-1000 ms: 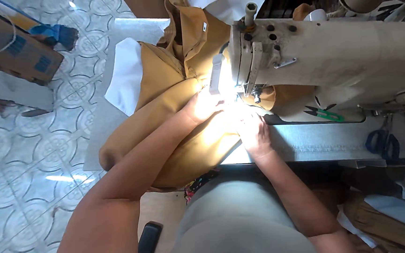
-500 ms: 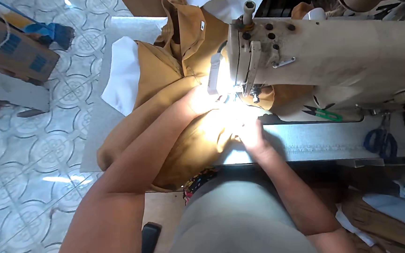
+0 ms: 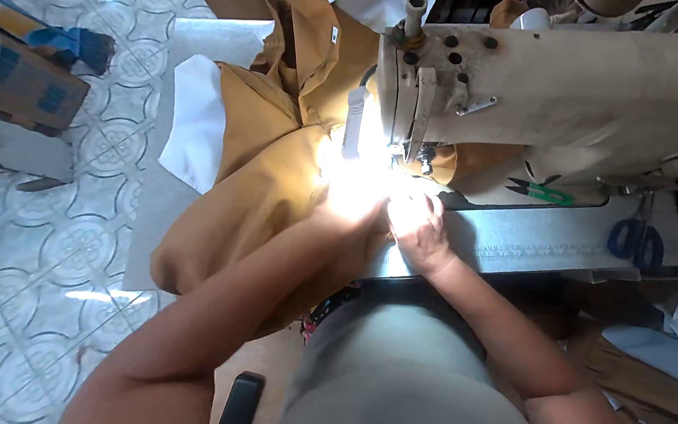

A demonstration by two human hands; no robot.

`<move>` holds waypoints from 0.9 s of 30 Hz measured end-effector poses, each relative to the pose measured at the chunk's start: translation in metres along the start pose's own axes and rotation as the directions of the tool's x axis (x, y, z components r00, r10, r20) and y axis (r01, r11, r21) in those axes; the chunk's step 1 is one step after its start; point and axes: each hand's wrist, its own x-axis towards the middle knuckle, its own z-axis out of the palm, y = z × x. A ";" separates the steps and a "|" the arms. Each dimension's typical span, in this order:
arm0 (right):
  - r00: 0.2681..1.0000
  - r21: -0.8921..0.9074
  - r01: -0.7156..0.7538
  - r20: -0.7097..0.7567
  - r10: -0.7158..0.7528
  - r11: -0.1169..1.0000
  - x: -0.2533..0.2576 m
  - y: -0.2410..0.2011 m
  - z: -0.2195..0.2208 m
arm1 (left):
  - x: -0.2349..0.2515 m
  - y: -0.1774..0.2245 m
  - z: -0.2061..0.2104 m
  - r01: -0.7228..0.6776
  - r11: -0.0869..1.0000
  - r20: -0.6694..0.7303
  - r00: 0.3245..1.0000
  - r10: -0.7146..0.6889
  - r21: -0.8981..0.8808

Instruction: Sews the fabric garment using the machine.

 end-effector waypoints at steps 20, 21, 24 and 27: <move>0.964 0.126 -0.253 0.111 0.240 0.959 0.025 0.005 0.006 | 0.045 -0.036 0.027 0.058 0.995 0.255 0.966 -0.036 -0.080; 0.962 0.128 -0.256 0.127 0.240 0.958 0.025 0.004 0.005 | 0.045 -0.036 0.027 0.048 0.996 0.256 0.966 -0.029 -0.068; 0.978 0.115 -0.206 0.066 0.199 0.972 0.016 0.002 0.008 | 0.039 -0.035 0.029 0.020 0.997 0.229 0.973 -0.002 -0.079; 0.981 0.088 -0.196 0.019 0.195 0.977 0.009 -0.001 0.010 | 0.033 -0.036 0.036 -0.014 0.990 0.166 0.985 0.037 -0.138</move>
